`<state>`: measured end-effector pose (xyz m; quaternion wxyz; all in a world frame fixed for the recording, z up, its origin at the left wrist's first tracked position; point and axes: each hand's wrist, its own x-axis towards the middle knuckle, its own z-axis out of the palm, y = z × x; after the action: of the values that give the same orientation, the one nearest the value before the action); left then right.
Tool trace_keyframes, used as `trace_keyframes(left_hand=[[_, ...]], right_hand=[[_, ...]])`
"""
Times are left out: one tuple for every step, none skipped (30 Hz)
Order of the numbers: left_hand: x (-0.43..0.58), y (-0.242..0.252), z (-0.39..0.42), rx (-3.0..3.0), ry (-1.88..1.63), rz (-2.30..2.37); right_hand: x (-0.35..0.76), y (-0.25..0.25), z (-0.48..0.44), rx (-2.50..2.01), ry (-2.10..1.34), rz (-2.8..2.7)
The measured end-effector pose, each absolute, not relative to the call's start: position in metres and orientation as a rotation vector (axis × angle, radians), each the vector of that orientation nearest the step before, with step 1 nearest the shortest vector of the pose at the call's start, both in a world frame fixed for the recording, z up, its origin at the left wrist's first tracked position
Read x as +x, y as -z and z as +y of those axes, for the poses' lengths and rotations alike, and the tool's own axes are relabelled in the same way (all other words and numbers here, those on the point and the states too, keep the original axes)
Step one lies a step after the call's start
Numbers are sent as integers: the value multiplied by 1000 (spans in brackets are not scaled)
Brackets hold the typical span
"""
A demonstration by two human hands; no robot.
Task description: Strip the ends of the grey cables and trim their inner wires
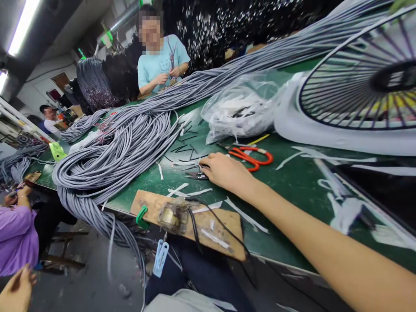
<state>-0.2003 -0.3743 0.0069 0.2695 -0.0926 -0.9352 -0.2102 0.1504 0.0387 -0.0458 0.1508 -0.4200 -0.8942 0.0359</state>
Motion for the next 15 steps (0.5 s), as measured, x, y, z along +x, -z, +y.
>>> trace_keyframes(left_hand=[[-204,-4,-354,-326,724,-2552],[-204,-2,-329,-478,863,-2530],[-200,0,-299,-706,954,-2502],[-193,2,-267,-971,990,-2441],[-184,5,-235,-1283,969,-2377],[-174,8,-206,-1465,953,-2347],[-165,12,-179,-1581,944,-2318],[-157,16,-158,-1687,908,-2284],[-152,19,-141,-1749,856,-2243],[-149,21,-130,-1786,835,-2208],[-148,23,-122,-1810,824,-2179],[-149,22,-119,-1824,823,-2156],[-152,21,-118,-1810,863,-2142],[-155,17,-119,-1766,930,-2131],[-160,13,-122,-1695,1007,-2118]], right_hand=[[150,46,40,-1213,-135,-2579],[149,46,41,-1226,-163,-2590],[148,45,41,-1241,-182,-2598],[148,44,42,-1258,-191,-2603],[149,43,42,-1279,-188,-2605],[151,41,43,-1308,-173,-2599],[155,39,44,-1347,-150,-2581],[159,36,44,-1394,-116,-2551],[163,33,45,-1440,-72,-2510],[167,30,45,-1474,-25,-2466],[170,27,46,-1490,16,-2426],[171,25,46,-1481,44,-2402],[171,23,46,-1445,54,-2402],[169,22,47,-1387,47,-2422],[165,22,47,-1315,28,-2458]])
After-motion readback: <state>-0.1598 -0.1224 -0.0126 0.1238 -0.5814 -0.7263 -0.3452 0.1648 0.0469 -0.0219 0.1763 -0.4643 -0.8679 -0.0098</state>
